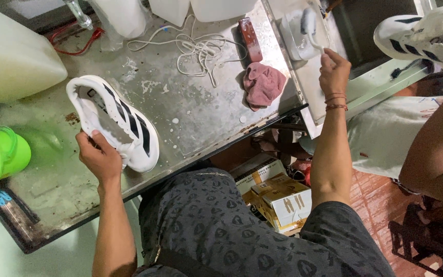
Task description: Cleaning a white sneaker by meticulously wiping the surface with a cloth at a repair bench.
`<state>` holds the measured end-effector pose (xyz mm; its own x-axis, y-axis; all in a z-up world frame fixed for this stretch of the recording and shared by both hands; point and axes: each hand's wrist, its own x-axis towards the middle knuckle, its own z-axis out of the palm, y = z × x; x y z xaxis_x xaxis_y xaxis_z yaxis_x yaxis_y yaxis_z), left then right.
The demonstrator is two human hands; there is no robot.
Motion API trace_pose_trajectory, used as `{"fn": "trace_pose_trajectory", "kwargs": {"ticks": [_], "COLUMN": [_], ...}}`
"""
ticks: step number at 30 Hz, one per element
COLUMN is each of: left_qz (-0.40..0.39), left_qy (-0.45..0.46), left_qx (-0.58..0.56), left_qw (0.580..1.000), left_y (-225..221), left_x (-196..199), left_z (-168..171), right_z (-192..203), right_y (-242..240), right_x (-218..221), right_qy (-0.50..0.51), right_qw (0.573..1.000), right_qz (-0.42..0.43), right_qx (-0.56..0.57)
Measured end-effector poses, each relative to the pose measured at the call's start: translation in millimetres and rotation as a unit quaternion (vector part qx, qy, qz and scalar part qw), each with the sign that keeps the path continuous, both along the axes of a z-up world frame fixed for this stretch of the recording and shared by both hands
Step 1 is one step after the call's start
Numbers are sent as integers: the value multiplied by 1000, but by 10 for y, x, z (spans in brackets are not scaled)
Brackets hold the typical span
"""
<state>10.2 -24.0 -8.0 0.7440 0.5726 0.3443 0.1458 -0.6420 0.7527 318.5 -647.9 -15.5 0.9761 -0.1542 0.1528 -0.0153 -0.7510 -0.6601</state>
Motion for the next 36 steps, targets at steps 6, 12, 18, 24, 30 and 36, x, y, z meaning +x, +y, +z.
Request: {"fn": "trace_pose_trajectory", "kwargs": {"ticks": [6,12,18,24,30,36], "left_qz": [12,15,30,53,73,95], "left_qy": [1,-5,-16,-56,-35,-72], "left_qx": [18,8,-7,-39,-2,-50], "left_qw": [1000,1000,999,996,997,992], "left_y": [50,8,-52,-81,-138,-226], "left_x": [-20,-22,36,13,22,72], "left_z": [-96,-49,-14,-129,-196,-168], "right_z": [-40,-370,-139,-242,616,1664], "right_y": [-17,-149,47,-92,869,3077], "right_x": [-185,-178,-322,-333,-919,-2275], "right_qy": [136,155,161,188,96,86], "right_qw": [891,815,807,733,835,928], "right_qz": [-142,-112,-120,-129,-81,124], "right_qx": [410,547,555,641,535,339]}}
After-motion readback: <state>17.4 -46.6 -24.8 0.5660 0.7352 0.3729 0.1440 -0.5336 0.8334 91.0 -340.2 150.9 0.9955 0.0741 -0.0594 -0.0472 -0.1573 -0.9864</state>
